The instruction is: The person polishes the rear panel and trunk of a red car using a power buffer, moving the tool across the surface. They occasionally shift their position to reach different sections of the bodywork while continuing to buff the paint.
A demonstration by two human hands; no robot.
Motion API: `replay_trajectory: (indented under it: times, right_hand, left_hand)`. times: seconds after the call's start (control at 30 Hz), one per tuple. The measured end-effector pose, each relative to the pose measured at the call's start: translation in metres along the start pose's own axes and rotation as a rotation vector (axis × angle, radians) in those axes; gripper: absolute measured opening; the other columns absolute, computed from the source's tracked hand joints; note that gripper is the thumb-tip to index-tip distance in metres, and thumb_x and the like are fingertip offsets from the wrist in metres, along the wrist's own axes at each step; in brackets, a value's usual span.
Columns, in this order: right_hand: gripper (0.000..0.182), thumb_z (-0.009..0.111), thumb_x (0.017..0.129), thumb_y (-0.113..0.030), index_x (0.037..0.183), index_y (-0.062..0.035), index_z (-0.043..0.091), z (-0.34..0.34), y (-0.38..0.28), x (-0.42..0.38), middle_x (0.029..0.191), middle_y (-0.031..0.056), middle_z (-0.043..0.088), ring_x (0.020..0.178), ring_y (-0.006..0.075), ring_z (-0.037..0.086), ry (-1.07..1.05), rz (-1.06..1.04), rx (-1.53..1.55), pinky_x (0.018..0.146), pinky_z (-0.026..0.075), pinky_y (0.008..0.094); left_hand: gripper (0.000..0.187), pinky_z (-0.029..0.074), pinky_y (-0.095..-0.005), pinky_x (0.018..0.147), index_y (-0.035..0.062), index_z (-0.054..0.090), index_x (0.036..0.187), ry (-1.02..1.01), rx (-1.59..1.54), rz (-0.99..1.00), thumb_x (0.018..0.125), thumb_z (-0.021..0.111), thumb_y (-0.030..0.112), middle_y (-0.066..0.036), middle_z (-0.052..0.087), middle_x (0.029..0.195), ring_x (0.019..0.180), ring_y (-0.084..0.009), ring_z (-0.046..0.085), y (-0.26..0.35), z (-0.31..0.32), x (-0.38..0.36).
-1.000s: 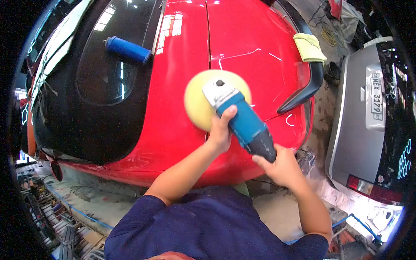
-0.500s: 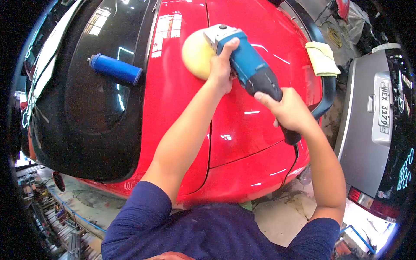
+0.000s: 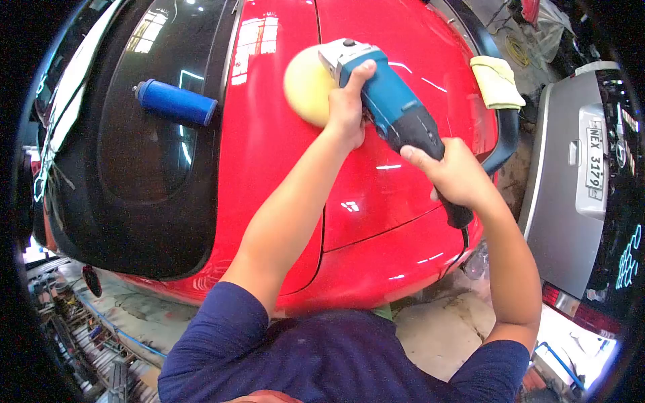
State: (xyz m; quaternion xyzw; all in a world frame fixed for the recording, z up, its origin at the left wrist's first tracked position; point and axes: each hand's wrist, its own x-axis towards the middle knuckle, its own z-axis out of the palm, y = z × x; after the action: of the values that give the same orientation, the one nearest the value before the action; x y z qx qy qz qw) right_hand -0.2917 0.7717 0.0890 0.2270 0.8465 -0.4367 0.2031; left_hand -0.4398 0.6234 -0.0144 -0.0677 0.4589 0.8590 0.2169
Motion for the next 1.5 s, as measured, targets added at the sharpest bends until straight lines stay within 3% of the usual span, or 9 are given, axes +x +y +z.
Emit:
replay_trajectory:
  times: [0.1, 0.2, 0.3, 0.37, 0.47, 0.67, 0.8, 1.03, 1.5]
  right_hand:
    - [0.048, 0.079, 0.103, -0.045, 0.102, 0.0016, 0.069, 0.004, 0.014, -0.031, 0.068, 0.0029, 0.062, 0.054, 0.0155, 0.067, -0.02, -0.007, 0.013, 0.051, 0.053, 0.0354]
    - [0.048, 0.081, 0.101, -0.045, 0.102, 0.0019, 0.07, 0.012, 0.025, -0.066, 0.069, 0.0027, 0.063, 0.054, 0.0143, 0.067, -0.041, 0.022, 0.026, 0.051, 0.053, 0.0348]
    - [0.049, 0.085, 0.096, -0.042, 0.107, 0.0046, 0.075, 0.019, 0.041, -0.097, 0.076, 0.0107, 0.07, 0.066, 0.0204, 0.07, -0.028, -0.015, -0.133, 0.067, 0.057, 0.0407]
    - [0.05, 0.087, 0.093, -0.04, 0.112, 0.0057, 0.076, 0.023, 0.036, -0.116, 0.08, 0.0159, 0.073, 0.075, 0.0232, 0.072, -0.064, 0.113, -0.11, 0.076, 0.057, 0.0431]
    - [0.051, 0.088, 0.091, -0.039, 0.113, 0.0055, 0.076, 0.027, 0.036, -0.118, 0.083, 0.02, 0.074, 0.08, 0.027, 0.075, -0.026, 0.05, -0.125, 0.079, 0.058, 0.0439]
    - [0.049, 0.084, 0.099, -0.045, 0.111, 0.0007, 0.07, 0.023, 0.002, -0.056, 0.074, 0.0059, 0.067, 0.055, 0.0147, 0.067, 0.004, 0.048, 0.011, 0.055, 0.054, 0.034]
    - [0.054, 0.08, 0.101, -0.051, 0.1, 0.0011, 0.066, 0.021, -0.028, 0.017, 0.069, 0.0023, 0.06, 0.053, 0.0167, 0.067, 0.012, -0.044, 0.099, 0.05, 0.053, 0.034]
    - [0.059, 0.08, 0.099, -0.057, 0.09, -0.0005, 0.067, 0.041, -0.092, 0.121, 0.069, 0.0027, 0.06, 0.053, 0.017, 0.067, 0.028, -0.178, 0.118, 0.051, 0.055, 0.0335]
    - [0.058, 0.079, 0.099, -0.056, 0.103, 0.001, 0.07, 0.048, -0.138, 0.121, 0.072, 0.0019, 0.059, 0.056, 0.0164, 0.066, -0.017, -0.216, 0.008, 0.053, 0.056, 0.0349]
  left_hand:
    - [0.063, 0.053, -0.0335, 0.061, 0.0032, 0.071, 0.131, 0.028, 0.025, -0.025, 0.088, 0.089, 0.047, -0.003, 0.07, 0.1, 0.079, -0.0147, 0.068, -0.015, 0.0, -0.033]
    - [0.067, 0.057, -0.0336, 0.069, 0.0018, 0.069, 0.133, 0.018, -0.037, -0.014, 0.089, 0.089, 0.047, -0.004, 0.07, 0.105, 0.086, -0.0146, 0.069, -0.032, -0.006, -0.073]
    - [0.069, 0.058, -0.0359, 0.093, -0.0009, 0.067, 0.134, 0.023, -0.043, 0.039, 0.09, 0.089, 0.048, -0.007, 0.071, 0.115, 0.102, -0.0171, 0.069, -0.049, -0.016, -0.115]
    - [0.069, 0.059, -0.0363, 0.094, -0.0021, 0.067, 0.134, 0.041, -0.066, 0.009, 0.09, 0.089, 0.046, -0.008, 0.071, 0.117, 0.105, -0.0173, 0.069, -0.05, -0.019, -0.142]
    - [0.069, 0.059, -0.0366, 0.093, -0.003, 0.067, 0.133, 0.019, -0.078, 0.038, 0.09, 0.09, 0.046, -0.008, 0.071, 0.118, 0.106, -0.0176, 0.069, -0.053, -0.025, -0.147]
    - [0.067, 0.06, -0.0376, 0.092, -0.0013, 0.07, 0.13, -0.012, -0.072, -0.007, 0.087, 0.092, 0.045, -0.008, 0.072, 0.116, 0.103, -0.0178, 0.071, -0.018, -0.022, -0.056]
    - [0.067, 0.064, -0.0409, 0.076, -0.0027, 0.071, 0.131, 0.0, -0.013, 0.026, 0.085, 0.093, 0.041, -0.01, 0.075, 0.104, 0.085, -0.0227, 0.076, 0.03, -0.02, 0.021]
    - [0.073, 0.063, -0.0418, 0.071, -0.0014, 0.069, 0.129, 0.036, 0.079, 0.127, 0.08, 0.092, 0.048, -0.01, 0.074, 0.103, 0.082, -0.0232, 0.075, 0.101, -0.059, 0.116]
    - [0.077, 0.06, -0.0432, 0.072, 0.0029, 0.066, 0.129, 0.079, 0.098, 0.087, 0.078, 0.09, 0.056, -0.009, 0.072, 0.102, 0.084, -0.0231, 0.074, 0.137, -0.084, 0.107]
